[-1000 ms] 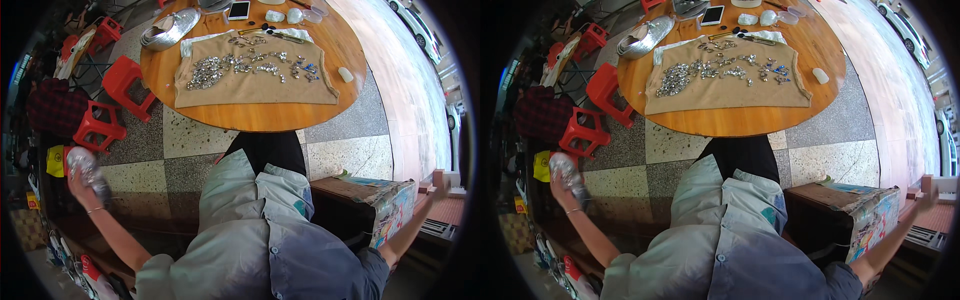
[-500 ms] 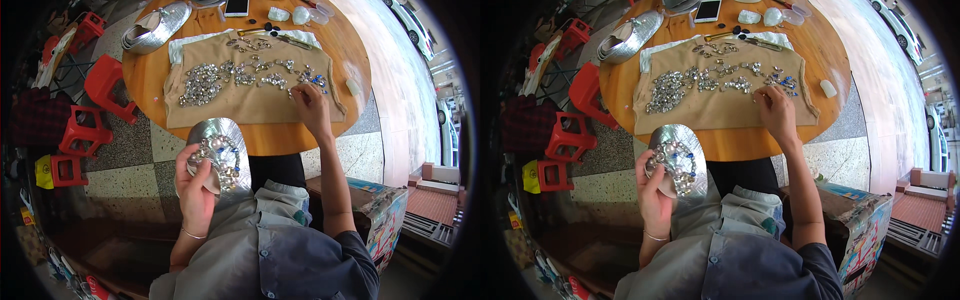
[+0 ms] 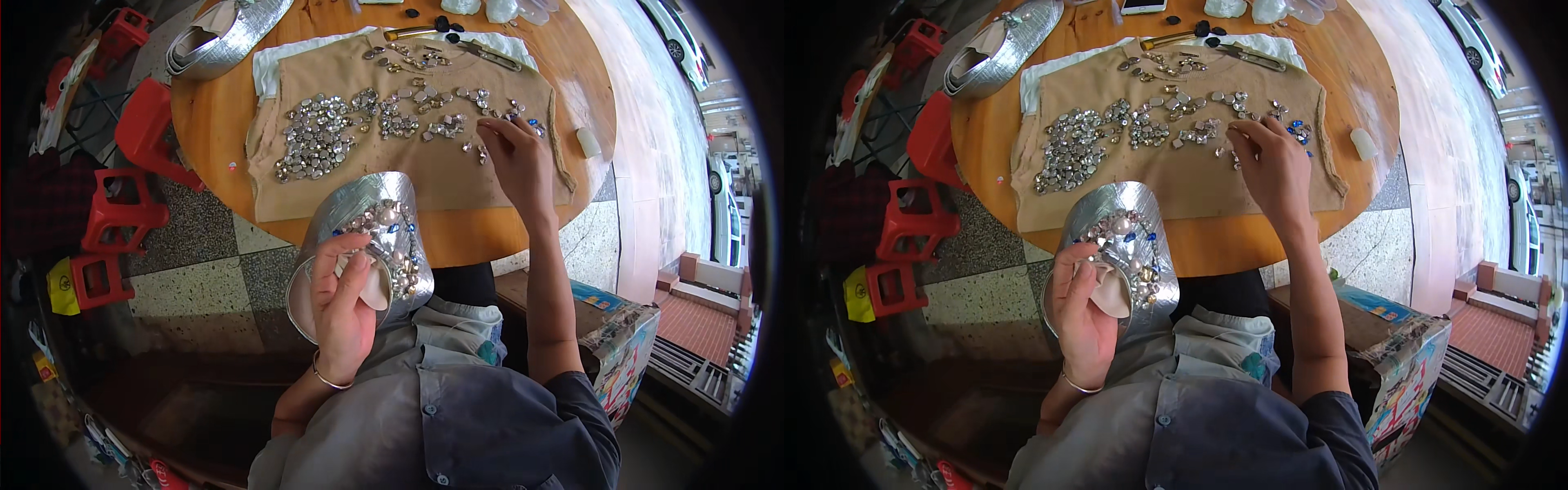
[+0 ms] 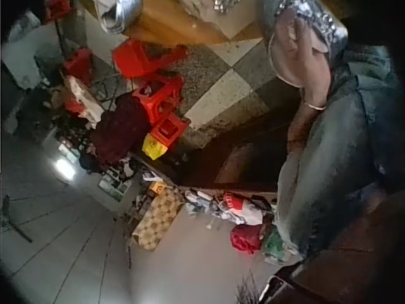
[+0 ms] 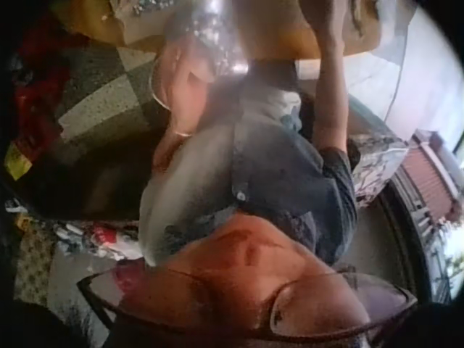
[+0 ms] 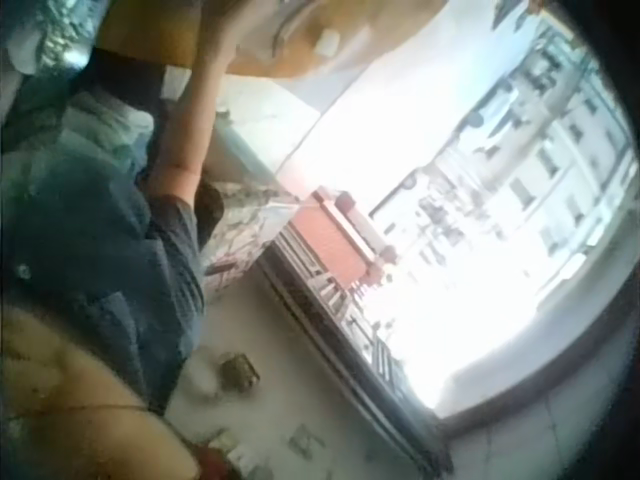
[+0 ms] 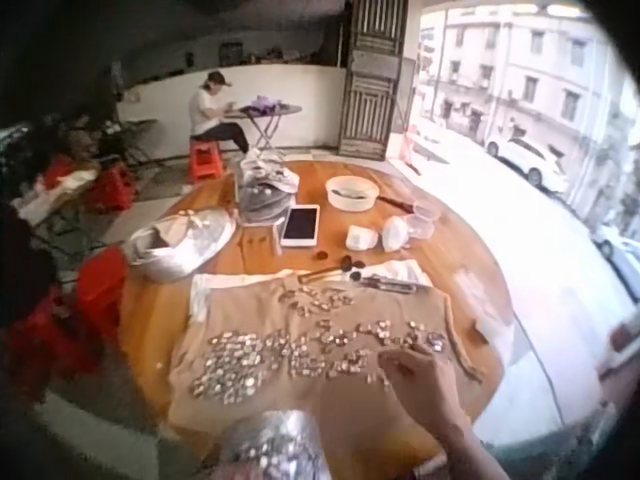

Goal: Decorating a silver shoe upper with small colorful ornaments and beads.

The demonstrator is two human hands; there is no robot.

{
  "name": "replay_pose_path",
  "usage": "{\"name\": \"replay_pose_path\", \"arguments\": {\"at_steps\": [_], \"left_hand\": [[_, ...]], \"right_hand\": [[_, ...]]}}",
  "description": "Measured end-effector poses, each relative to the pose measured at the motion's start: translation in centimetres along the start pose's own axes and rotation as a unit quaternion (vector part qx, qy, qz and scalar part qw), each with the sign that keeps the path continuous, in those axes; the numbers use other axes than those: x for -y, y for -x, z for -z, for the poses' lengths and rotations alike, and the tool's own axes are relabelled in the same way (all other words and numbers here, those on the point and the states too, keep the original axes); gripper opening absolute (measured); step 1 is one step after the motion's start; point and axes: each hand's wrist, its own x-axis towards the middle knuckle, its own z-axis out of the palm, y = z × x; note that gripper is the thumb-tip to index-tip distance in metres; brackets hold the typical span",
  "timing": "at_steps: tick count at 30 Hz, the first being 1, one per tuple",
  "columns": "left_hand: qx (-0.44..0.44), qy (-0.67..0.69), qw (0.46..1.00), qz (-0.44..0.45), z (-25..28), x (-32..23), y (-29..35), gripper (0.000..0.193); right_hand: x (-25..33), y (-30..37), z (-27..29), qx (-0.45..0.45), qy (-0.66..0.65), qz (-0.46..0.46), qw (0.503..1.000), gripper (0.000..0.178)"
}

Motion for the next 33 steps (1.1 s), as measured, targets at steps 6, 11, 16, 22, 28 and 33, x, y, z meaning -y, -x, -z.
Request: {"name": "replay_pose_path", "arguments": {"at_steps": [6,11,16,22,28,33], "left_hand": [[0.035,-0.051,0.998,0.017,-2.0,1.0,5.2,0.020],[0.044,0.012,0.997,0.060,-2.4,0.3,11.7,0.020],[0.044,-0.026,0.999,-0.002,-1.7,0.0,16.5,0.020],[0.032,-0.099,0.993,-0.049,-2.6,-0.4,21.3,0.018],[0.037,-0.127,0.991,-0.034,-2.9,-0.4,25.1,0.017],[0.048,-0.137,0.988,-0.052,-3.8,-0.5,26.7,0.016]], "right_hand": [[9.3,10.7,5.5,0.164,-0.382,0.032,0.909,0.017],[11.8,16.5,8.1,0.188,-0.369,0.087,0.906,0.017],[14.9,22.8,10.7,0.134,-0.553,-0.128,0.812,0.019],[14.6,26.8,12.9,0.047,-0.293,0.095,0.950,0.020],[15.7,29.6,15.1,0.002,-0.203,0.178,0.963,0.018],[16.2,30.9,16.8,0.022,-0.208,0.145,0.967,0.019]]}}
